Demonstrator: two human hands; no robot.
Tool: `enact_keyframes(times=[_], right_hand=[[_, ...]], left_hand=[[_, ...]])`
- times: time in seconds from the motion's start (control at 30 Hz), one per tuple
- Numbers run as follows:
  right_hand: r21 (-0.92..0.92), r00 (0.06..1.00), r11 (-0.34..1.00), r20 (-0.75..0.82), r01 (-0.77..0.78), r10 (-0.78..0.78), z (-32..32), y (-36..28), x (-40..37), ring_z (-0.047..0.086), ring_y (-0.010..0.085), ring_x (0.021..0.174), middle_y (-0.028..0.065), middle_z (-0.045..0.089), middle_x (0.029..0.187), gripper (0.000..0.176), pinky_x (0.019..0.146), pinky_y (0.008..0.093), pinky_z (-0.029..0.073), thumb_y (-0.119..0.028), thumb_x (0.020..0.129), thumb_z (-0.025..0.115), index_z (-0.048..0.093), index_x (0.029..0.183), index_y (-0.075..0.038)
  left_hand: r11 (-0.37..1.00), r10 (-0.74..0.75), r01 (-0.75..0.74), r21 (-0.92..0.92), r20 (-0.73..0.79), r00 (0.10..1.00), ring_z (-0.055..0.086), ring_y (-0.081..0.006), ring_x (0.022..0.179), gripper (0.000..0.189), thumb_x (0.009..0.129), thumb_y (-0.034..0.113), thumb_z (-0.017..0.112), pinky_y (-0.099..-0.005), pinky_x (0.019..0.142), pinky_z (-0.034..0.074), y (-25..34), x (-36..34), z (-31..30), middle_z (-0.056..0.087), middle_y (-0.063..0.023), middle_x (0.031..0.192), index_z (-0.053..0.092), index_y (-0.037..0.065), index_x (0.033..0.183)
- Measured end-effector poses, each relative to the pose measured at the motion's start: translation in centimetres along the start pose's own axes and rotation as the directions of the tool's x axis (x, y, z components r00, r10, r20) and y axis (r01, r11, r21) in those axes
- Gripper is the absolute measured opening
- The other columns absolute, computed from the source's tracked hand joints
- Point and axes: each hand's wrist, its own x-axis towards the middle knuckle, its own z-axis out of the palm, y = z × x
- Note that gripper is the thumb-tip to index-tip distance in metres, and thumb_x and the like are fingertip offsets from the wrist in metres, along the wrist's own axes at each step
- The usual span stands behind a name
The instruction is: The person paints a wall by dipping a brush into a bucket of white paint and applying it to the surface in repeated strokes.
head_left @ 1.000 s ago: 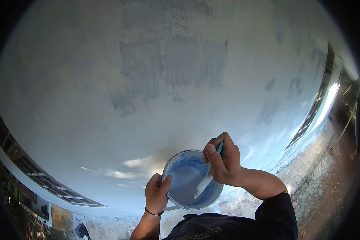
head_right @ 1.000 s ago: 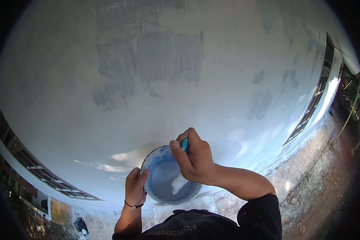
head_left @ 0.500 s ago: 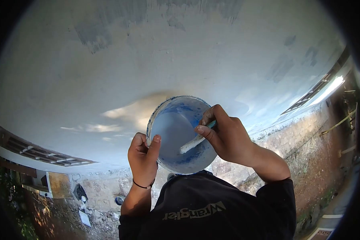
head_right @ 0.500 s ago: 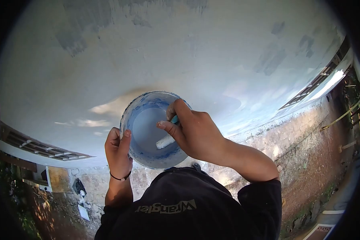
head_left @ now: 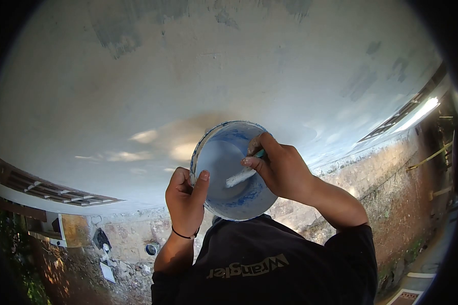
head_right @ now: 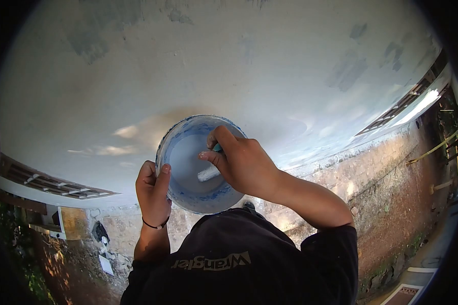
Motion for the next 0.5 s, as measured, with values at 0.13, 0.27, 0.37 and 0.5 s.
enact_keyframes(times=[0.13,0.27,0.37,0.5], right_hand=[[0.013,0.988,0.997,-0.132,0.079,-0.077,-0.7,0.4,-0.1,0.063,0.0242,0.055,0.013,0.06,0.063,0.022,0.047,0.0302,0.046,-0.017,0.084,0.061,0.048,0.089,0.0],[0.276,0.953,0.961,-0.287,-0.018,0.101,-1.9,0.7,0.2,0.057,0.0135,0.046,0.0083,0.059,0.058,0.018,0.041,0.0248,0.042,-0.016,0.085,0.061,0.054,0.087,0.0],[0.473,0.888,0.876,-0.358,-0.096,0.29,-2.1,1.6,0.4,0.052,0.0078,0.043,0.0053,0.057,0.056,0.021,0.038,0.0205,0.039,-0.019,0.088,0.058,0.058,0.085,0.001],[0.732,0.846,0.655,-0.22,-0.186,0.486,-1.9,4.0,0.1,0.051,0.0117,0.044,0.007,0.057,0.06,0.039,0.039,0.0209,0.038,-0.033,0.092,0.05,0.06,0.084,0.004]], left_hand=[[1.0,-0.011,0.011,-0.02,-0.002,1.0,0.024,-0.001,0.053,0.034,0.084,0.012,0.064,-0.0191,0.046,0.018,-0.4,0.0,0.1,0.029,0.0071,0.058,0.034,0.009,0.067],[0.998,-0.009,0.007,-0.059,-0.021,1.0,0.024,-0.001,0.053,0.035,0.084,0.011,0.063,-0.0193,0.046,0.018,-0.7,0.3,0.5,0.029,0.0074,0.058,0.033,0.009,0.066],[0.996,-0.023,0.021,-0.085,-0.024,0.999,0.024,-0.0009,0.053,0.035,0.084,0.011,0.063,-0.0195,0.045,0.018,-0.5,0.2,0.6,0.029,0.0076,0.058,0.033,0.01,0.066],[0.992,-0.021,0.018,-0.122,-0.026,0.999,0.024,-0.0007,0.054,0.036,0.085,0.011,0.063,-0.0197,0.045,0.018,-1.1,0.2,0.3,0.029,0.0077,0.058,0.032,0.01,0.066]])
